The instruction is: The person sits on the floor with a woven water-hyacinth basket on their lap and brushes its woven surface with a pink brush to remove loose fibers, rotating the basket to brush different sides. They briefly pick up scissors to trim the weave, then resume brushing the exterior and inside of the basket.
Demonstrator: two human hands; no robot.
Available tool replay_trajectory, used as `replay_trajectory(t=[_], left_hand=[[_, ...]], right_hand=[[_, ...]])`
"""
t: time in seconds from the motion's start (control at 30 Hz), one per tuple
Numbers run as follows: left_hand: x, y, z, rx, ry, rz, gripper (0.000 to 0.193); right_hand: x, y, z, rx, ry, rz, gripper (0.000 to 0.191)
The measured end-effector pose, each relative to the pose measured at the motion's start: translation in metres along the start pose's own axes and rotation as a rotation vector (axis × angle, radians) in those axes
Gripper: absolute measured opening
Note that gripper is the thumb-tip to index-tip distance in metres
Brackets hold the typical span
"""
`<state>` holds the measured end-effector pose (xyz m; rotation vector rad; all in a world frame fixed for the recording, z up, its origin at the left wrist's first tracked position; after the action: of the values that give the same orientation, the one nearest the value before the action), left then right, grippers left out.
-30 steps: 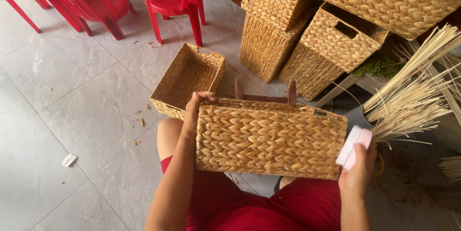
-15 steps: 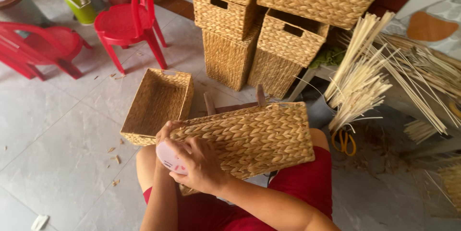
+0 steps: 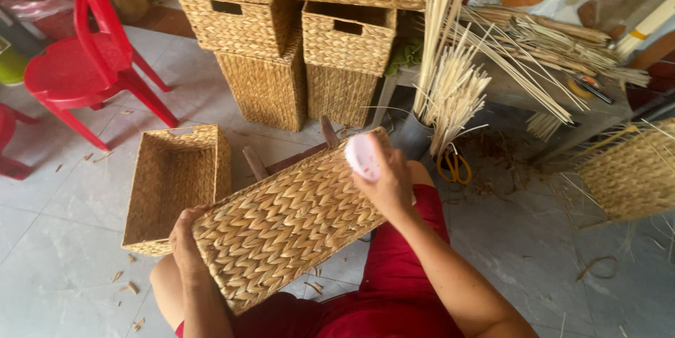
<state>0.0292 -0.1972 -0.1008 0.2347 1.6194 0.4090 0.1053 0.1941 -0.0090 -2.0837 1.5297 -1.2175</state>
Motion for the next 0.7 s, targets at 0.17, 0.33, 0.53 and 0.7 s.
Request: replay_trajectory(t=[0.17,0.33,0.53,0.7], left_hand=[[-0.005,0.006,-0.001,0.013,0.044,-0.083,0.03],[-0.009,0.008,-0.008,-0.017,0.001,-0.061,0.029],[-0.017,0.011,-0.02,0.021,0.003,-0.011,0.032],[-0.015,0.008,-0.021,0.002,0.012,-0.027,0.034]], right_hand=[[0.009,0.0,-0.005,-0.086,0.045,0.018,0.091],[0.132,0.049,0.025,0.125,-0.163,-0.277,0.082],[0.237,0.068,0.062,0.328,-0.517,-0.494,0.088],[0.171,0.078,0.018,0.709,-0.145,-0.244,0.033]])
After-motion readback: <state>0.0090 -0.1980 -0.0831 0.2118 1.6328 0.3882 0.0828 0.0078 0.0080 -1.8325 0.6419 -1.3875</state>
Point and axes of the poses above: each hand's wrist, its own z-axis away from the middle knuckle, its own y-axis out of the palm, x = y × z, the point moved 3 cm from there along -z, towards the middle knuckle, and after that the axes turned 4 degrees about -z, right-handed, at the moved point
